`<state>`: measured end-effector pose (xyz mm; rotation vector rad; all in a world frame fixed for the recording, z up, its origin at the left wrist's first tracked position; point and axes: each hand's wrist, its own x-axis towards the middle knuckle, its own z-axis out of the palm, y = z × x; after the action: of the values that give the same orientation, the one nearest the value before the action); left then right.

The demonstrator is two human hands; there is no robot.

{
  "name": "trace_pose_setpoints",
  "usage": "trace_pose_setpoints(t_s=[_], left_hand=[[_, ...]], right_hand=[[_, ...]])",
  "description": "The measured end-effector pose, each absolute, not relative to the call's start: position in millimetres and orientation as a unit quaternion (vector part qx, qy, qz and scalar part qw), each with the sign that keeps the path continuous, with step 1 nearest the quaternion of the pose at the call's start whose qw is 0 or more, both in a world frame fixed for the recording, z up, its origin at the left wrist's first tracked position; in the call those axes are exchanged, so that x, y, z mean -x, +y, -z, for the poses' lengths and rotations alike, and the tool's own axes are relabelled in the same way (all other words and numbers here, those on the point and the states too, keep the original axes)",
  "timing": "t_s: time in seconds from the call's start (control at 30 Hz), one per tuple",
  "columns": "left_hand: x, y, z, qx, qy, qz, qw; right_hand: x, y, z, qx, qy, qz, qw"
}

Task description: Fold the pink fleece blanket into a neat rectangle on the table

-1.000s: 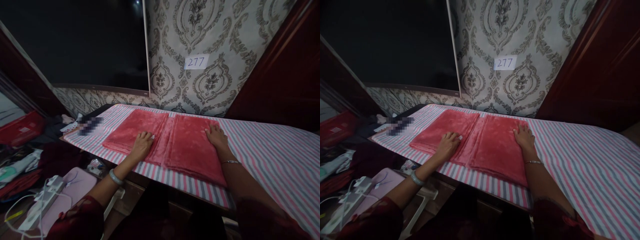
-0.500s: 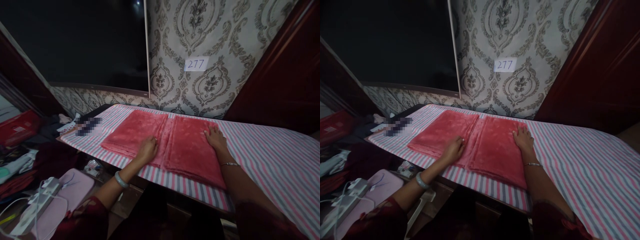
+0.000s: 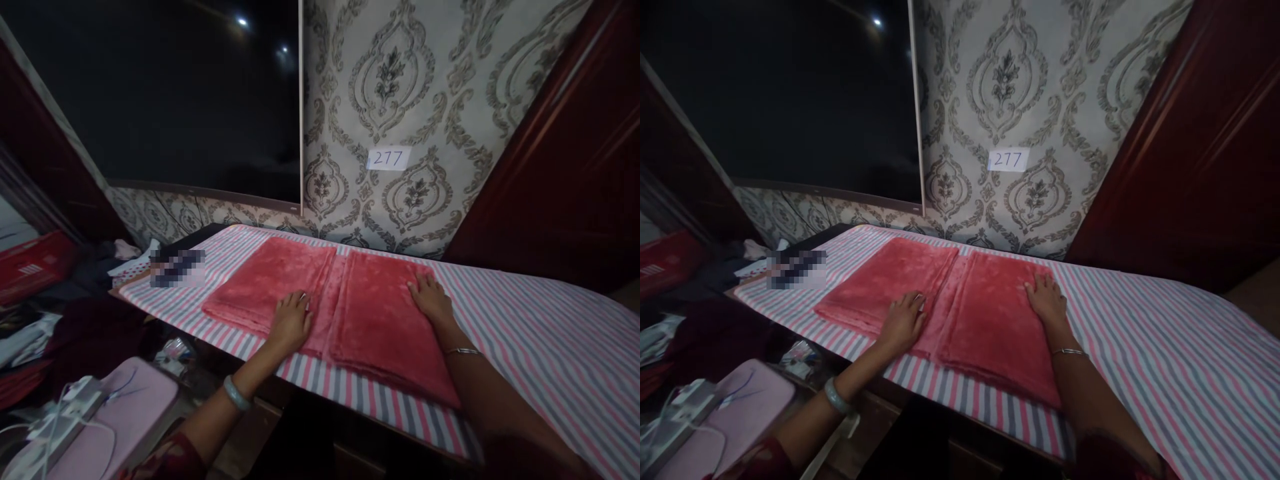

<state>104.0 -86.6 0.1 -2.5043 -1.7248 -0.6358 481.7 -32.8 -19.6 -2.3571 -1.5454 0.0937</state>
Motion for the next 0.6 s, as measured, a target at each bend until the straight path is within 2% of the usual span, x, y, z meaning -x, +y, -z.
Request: trace_pose_setpoints(t_s=[0.13, 0.23, 0.43, 0.5, 0.6], left_hand=[[-102, -88, 3, 0.814, -0.534, 0.222, 0.059], [-98, -85, 1, 0.858, -0.461, 0.218, 0.065], [-97, -79, 7, 0.858, -0.478, 0.188, 0.0], [-98, -80, 11, 0.847, -0.497, 0.186, 0.001], [-99, -82, 14, 0.846, -0.507, 0.167, -0.009]], right_hand=[[-470, -28, 2, 0.844, -0.522, -0.018, 0.12], [-428, -16, -20, 0.8, -0.588, 0.027, 0.114], [-298, 23, -48, 0.654, -0.744, -0.044, 0.129], [-272, 34, -43, 0.627, -0.766, -0.058, 0.132], [-258, 43, -25, 0.612, -0.781, -0.085, 0.091]])
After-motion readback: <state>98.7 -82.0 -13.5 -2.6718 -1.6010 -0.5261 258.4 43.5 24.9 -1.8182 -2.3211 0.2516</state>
